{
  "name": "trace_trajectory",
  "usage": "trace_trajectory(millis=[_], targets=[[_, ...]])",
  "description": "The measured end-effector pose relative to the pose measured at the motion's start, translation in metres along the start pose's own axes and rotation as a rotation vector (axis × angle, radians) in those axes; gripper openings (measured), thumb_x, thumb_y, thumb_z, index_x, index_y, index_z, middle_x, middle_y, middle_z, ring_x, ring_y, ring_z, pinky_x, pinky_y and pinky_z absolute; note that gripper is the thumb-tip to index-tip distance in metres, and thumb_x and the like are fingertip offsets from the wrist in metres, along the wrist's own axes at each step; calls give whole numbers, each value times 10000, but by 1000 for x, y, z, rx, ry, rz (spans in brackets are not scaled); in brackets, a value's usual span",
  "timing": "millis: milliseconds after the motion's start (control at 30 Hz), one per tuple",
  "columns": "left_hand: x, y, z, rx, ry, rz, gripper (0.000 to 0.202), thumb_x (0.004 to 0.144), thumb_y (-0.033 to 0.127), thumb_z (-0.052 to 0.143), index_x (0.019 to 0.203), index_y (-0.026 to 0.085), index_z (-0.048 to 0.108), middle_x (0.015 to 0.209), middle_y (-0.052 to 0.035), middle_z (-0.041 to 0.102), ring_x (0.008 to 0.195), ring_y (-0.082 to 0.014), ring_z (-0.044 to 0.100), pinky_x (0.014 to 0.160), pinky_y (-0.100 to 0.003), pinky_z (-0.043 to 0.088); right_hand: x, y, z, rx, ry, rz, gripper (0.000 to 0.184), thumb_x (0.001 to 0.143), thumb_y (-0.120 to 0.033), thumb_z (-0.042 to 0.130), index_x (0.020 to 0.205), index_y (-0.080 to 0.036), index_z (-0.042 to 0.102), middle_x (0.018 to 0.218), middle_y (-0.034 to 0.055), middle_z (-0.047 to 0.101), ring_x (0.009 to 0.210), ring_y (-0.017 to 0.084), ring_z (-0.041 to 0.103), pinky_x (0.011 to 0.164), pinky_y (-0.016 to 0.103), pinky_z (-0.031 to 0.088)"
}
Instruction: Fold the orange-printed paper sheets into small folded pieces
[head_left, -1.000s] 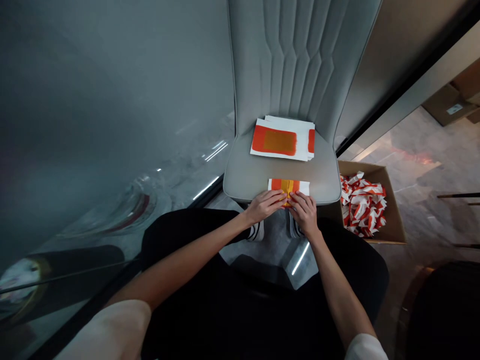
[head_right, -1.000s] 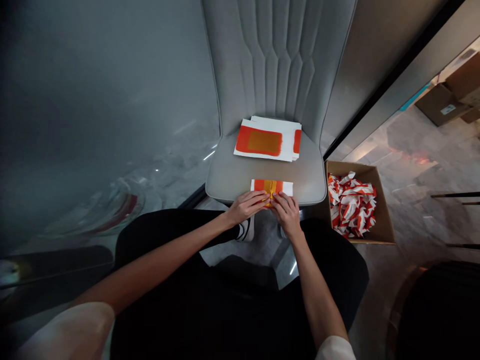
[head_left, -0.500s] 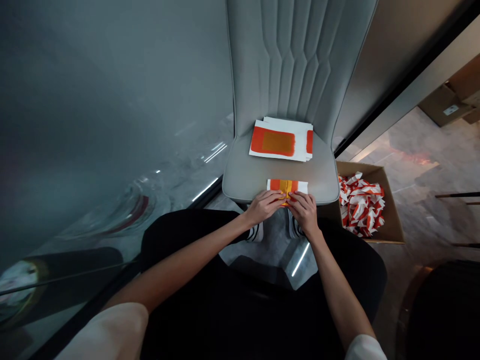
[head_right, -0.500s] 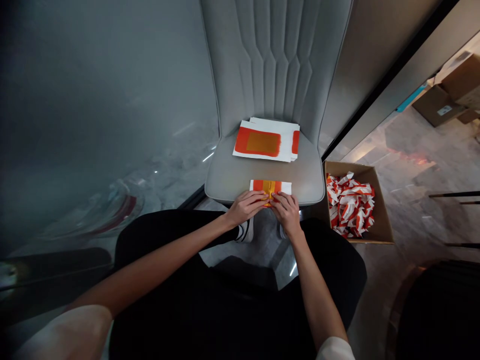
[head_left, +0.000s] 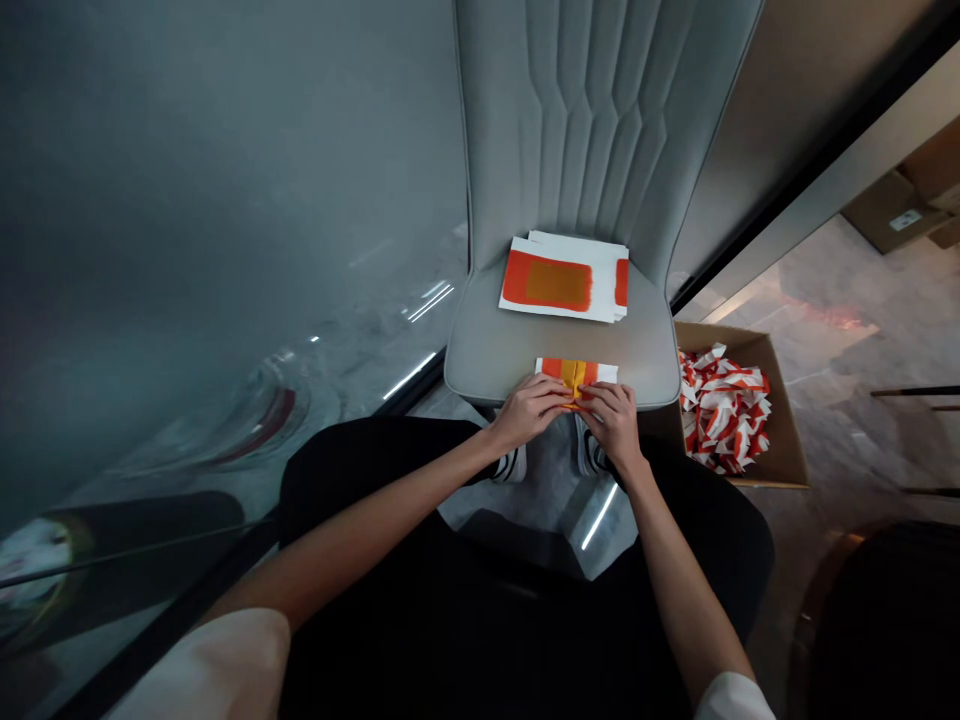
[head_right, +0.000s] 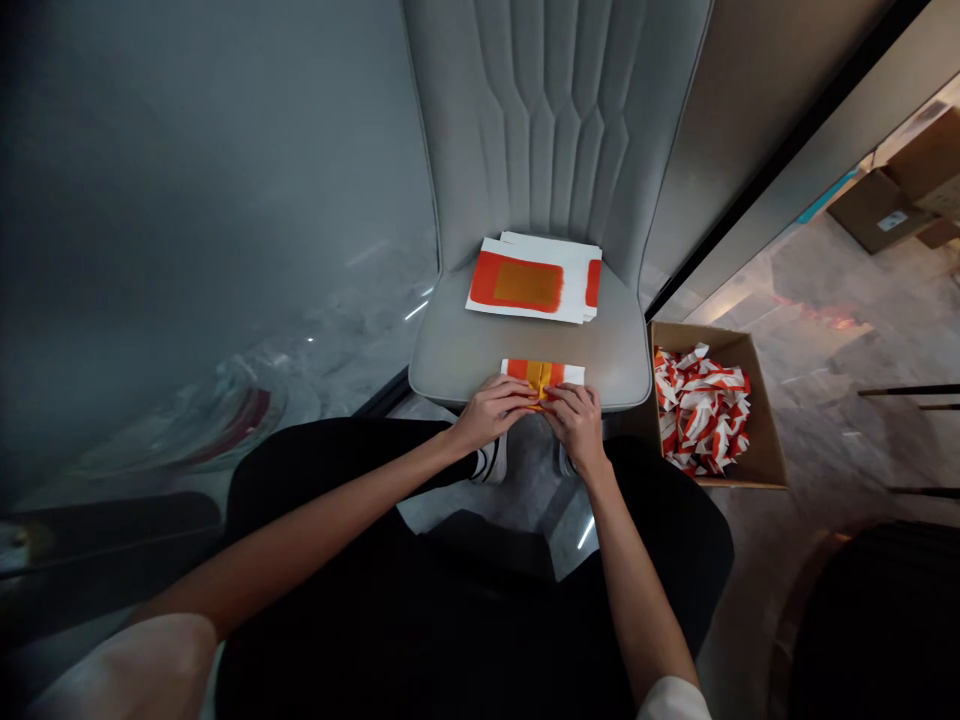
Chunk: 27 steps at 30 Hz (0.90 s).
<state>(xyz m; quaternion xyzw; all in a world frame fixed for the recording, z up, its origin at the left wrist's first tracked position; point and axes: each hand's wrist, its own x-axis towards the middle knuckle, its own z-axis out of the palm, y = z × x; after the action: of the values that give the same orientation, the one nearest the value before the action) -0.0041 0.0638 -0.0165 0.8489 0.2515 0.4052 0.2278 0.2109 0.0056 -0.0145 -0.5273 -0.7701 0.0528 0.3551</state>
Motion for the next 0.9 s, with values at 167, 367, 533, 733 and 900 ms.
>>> trace_trajectory(millis=[167,367,533,733,900], targets=[[2,0,-1,-7,-10,22,149,985,243,689,1099,209,780,1099,-70,776,1130,-226,661,993,-449,579,3,-2,-3,10,-2,0,97,977,-343,724,984,-264,779,1173,43,792,1116,248,681,1005,457,423],[-2,1,-4,39,-28,47,164,997,219,669,1116,210,781,1146,-83,774,1161,-238,657,989,-471,575,8,-6,-16,18,-90,-12,123,974,-360,729,1042,-272,781,1213,51,779,1157,253,668,1051,474,407],[-3,1,-1,39,-12,26,143,997,210,666,1073,212,786,1130,-69,779,1147,-232,662,987,-468,570,8,-7,-16,14,-84,-15,95,975,-332,727,1018,-263,776,1213,48,777,1158,252,662,1036,465,409],[0,4,-3,57,-32,19,131,996,220,668,1046,217,789,1113,-57,782,1139,-228,658,988,-449,553,6,-3,-11,42,-61,4,85,970,-336,731,986,-267,776,1198,40,779,1143,254,663,1030,466,410],[1,5,-4,88,-50,18,136,1008,234,656,1043,213,785,1100,-43,788,1124,-226,658,977,-427,533,8,-2,-10,84,-53,36,95,966,-355,734,954,-273,781,1176,41,781,1120,252,667,1017,461,415]])
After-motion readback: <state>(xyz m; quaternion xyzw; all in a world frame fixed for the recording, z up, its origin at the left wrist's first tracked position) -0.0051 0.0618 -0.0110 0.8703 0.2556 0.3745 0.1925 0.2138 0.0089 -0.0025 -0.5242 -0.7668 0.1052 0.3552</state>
